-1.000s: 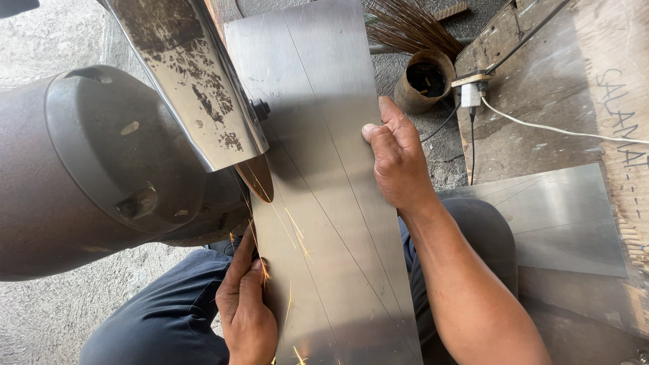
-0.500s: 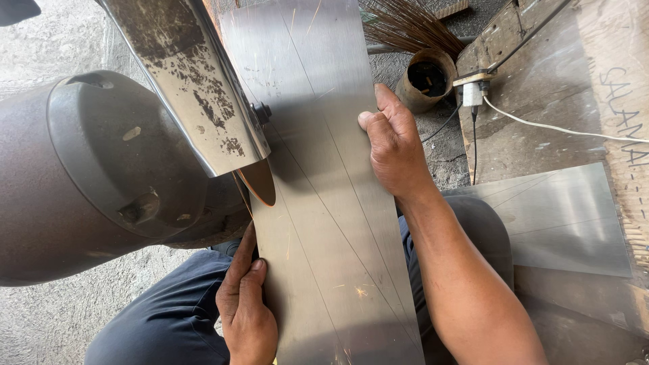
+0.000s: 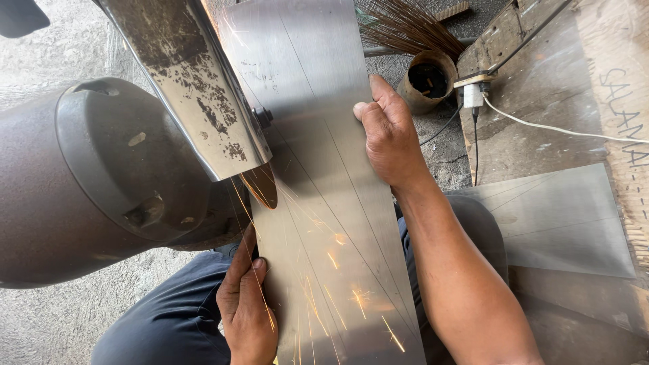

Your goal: The person uses a bench grinder to cut a rectangular metal sheet along a marked line, producing sparks. They then use pliers to bend and separate the cut piece before returning to the grinder to cut another section of the sheet.

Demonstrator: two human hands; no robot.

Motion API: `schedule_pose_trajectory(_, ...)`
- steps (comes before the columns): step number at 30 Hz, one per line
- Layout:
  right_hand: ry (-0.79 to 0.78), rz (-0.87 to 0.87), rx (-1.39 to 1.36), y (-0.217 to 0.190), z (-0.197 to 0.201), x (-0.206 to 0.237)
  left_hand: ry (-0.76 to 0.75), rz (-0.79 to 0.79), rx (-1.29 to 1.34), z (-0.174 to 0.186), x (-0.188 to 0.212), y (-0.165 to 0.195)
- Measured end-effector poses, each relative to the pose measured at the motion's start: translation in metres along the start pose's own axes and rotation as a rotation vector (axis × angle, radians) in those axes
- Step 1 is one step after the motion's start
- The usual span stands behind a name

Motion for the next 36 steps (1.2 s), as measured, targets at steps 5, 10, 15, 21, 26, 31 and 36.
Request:
schedule_pose_trajectory(5, 0.012, -0.005, -0.017, -0.004, -0.002, -0.003, 0.002, -0.014, -0.025, -0.002, 0.0, 0.004)
schedule_pose_trajectory(10, 0.005, 0.03, -0.004, -0.009, -0.004, -0.007, 0.008, 0.011, -0.011, -0.004, -0.002, 0.008)
schedule_pose_trajectory(15, -0.022, 0.035, 0.011, -0.01, -0.006, -0.014, 0.001, 0.008, -0.105, -0.005, -0.007, 0.015)
schedule_pose_trajectory(21, -0.02, 0.054, 0.013, -0.005, -0.004, -0.015, -0.004, 0.01, -0.081, -0.005, -0.006, 0.015)
schedule_pose_trajectory(26, -0.008, 0.063, 0.044, -0.01, -0.003, -0.004, -0.039, -0.044, -0.089, -0.005, 0.004, 0.012)
schedule_pose_trajectory(31, -0.068, 0.059, -0.057, -0.015, -0.007, 0.009, -0.061, -0.07, -0.067, -0.005, 0.015, 0.007)
schedule_pose_trajectory(36, -0.074, 0.063, -0.055, -0.014, -0.004, 0.019, -0.063, -0.041, 0.003, -0.005, 0.027, 0.0)
Point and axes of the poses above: each hand's wrist, its own x-axis away from the middle knuckle, its own z-axis out of the back of the hand, y = z × x, the point moved 6 cm from there along -x, towards the middle knuckle, and after that the axes turned 7 degrees about -y, right-handed, at the moved point
